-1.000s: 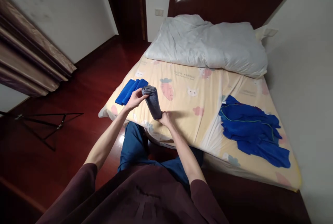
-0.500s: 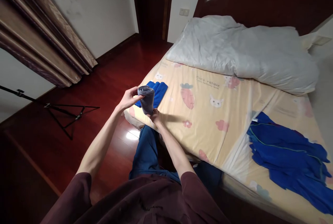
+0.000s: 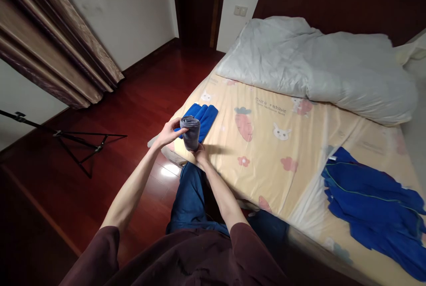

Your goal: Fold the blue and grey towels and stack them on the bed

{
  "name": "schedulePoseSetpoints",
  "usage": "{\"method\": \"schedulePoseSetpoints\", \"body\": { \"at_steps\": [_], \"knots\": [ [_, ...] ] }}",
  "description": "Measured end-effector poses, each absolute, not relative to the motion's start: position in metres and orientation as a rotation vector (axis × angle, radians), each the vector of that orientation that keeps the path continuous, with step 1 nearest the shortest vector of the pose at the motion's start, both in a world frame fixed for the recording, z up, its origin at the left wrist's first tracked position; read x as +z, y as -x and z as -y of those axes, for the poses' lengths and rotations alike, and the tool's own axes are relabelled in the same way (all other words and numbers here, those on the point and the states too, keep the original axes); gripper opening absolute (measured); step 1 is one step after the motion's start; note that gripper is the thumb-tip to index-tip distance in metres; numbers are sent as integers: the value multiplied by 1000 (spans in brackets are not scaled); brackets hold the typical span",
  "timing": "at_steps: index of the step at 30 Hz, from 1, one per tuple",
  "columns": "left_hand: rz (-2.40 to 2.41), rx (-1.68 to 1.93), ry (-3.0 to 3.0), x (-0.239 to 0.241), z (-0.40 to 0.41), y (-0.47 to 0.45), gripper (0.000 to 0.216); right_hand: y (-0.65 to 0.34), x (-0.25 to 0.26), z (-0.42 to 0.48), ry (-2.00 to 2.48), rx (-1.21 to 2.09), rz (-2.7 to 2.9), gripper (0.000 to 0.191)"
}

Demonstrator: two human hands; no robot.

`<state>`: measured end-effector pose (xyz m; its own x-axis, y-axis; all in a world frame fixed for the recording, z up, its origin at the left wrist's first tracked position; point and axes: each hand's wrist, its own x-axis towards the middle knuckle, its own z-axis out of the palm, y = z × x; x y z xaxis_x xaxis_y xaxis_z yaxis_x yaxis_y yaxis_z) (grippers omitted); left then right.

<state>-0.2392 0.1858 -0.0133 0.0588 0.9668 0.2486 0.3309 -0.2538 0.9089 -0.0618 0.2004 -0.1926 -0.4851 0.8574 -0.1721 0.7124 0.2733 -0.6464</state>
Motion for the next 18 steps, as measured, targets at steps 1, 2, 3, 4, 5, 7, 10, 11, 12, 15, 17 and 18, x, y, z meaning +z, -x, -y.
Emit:
{"method": "schedulePoseSetpoints", "body": {
  "at_steps": [1, 2, 3, 4, 5, 7, 10, 11, 12, 15, 17, 18],
  "knots": [
    [-1323, 1232, -1659, -15, -185, 240, 60, 61, -195, -200, 1487, 1014, 2291, 52],
    [-1357, 1272, -1642, -17, -182, 241, 73, 58, -196, -198, 1504, 1023, 2228, 57],
    [-1417, 1323, -1616, -21, -176, 242, 85, 53, -198, -194, 1505, 1023, 2144, 62],
    [-1505, 1383, -1578, -27, -168, 242, 93, 46, -199, -189, 1493, 1013, 2048, 65],
    [-1617, 1453, -1521, -35, -156, 240, 95, 37, -202, -182, 1478, 995, 1943, 68],
    [-1864, 1580, -1371, -57, -123, 229, 83, 9, -209, -160, 1479, 959, 1752, 69],
    [-2092, 1557, -1146, -104, -56, 190, 41, -49, -225, -111, 1604, 994, 1597, 65],
    [-2038, 1442, -1149, -121, -32, 172, 33, -71, -231, -92, 1660, 992, 1556, 62],
    [-1949, 1319, -1175, -136, -10, 153, 28, -93, -236, -73, 1698, 978, 1531, 58],
    [-1641, 912, -1335, -172, 41, 103, 27, -155, -245, -20, 1777, 947, 1443, 47],
    [-1438, 745, -1463, -185, 52, 83, 27, -189, -246, 7, 1806, 934, 1329, 42],
    [-1375, 716, -1483, -188, 51, 77, 28, -204, -245, 17, 1822, 910, 1260, 40]
  ]
}}
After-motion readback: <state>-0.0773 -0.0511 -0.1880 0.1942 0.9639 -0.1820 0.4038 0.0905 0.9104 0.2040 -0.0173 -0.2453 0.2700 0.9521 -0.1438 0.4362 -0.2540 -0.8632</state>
